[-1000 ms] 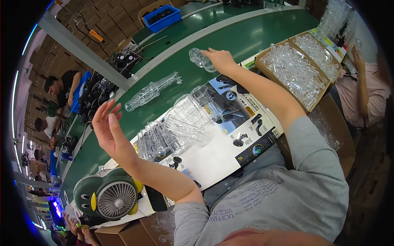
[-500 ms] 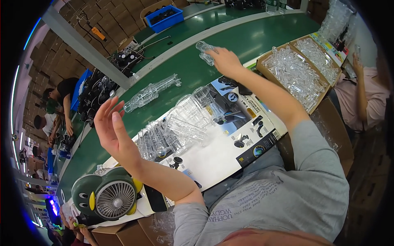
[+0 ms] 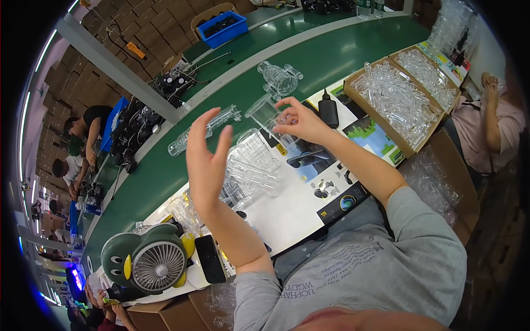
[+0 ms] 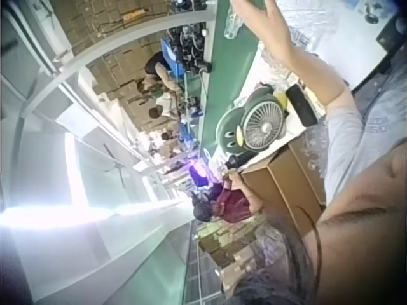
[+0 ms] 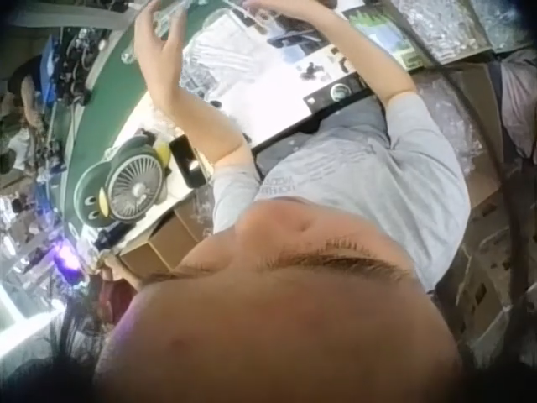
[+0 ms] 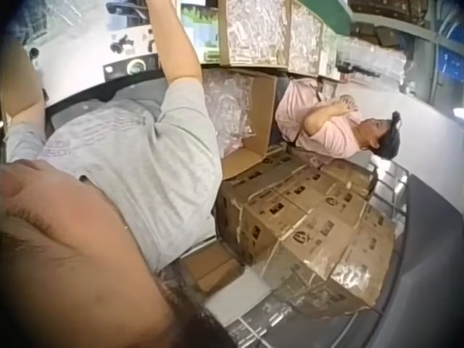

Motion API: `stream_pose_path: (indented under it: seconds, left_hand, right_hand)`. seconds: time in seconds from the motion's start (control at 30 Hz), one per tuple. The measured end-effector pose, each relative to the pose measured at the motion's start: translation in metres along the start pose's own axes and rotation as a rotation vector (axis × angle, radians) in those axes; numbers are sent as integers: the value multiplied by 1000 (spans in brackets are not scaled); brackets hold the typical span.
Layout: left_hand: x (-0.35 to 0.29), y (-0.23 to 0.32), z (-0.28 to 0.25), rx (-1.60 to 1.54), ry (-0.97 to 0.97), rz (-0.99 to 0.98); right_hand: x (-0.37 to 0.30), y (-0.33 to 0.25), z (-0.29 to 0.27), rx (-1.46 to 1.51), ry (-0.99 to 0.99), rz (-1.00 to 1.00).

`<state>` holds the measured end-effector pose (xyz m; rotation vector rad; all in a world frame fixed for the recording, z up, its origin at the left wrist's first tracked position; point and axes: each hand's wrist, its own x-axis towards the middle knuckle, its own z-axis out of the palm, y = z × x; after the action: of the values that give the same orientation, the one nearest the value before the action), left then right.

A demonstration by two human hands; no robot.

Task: Cleaning and assembling clear plastic components at a factory assembly station.

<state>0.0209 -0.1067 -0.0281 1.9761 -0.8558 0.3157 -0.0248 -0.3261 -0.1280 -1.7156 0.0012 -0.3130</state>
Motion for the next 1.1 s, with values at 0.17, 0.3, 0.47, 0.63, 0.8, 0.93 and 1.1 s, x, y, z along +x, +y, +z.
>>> stream_pose_path:
  seconds: [0.17,0.3,0.47,0.63,0.8,0.93,1.1]
  left_hand:
    - [-2,9,6,-58,-177,19]
    - [-4,11,-3,-146,-291,0]
    - [-7,12,-11,-381,-341,-48]
    - [-10,-7,-23,-1042,-512,123]
    - [-2,3,-20,-950,76,-116]
    - [7,-29,-16,-659,226,25]
    - [8,-14,9,-721,311,-95]
  right_hand:
    - [4,-61,-12,-49,-135,-253]
    - [6,-97,-8,-276,-54,-435]
    - [-1,-110,4,-511,137,-771]
    - [-4,-115,13,-438,131,-785]
    - [3,-102,7,-291,91,-521]
    - [18,-86,7,94,-103,-318]
    - [22,-80,9,215,-120,-289]
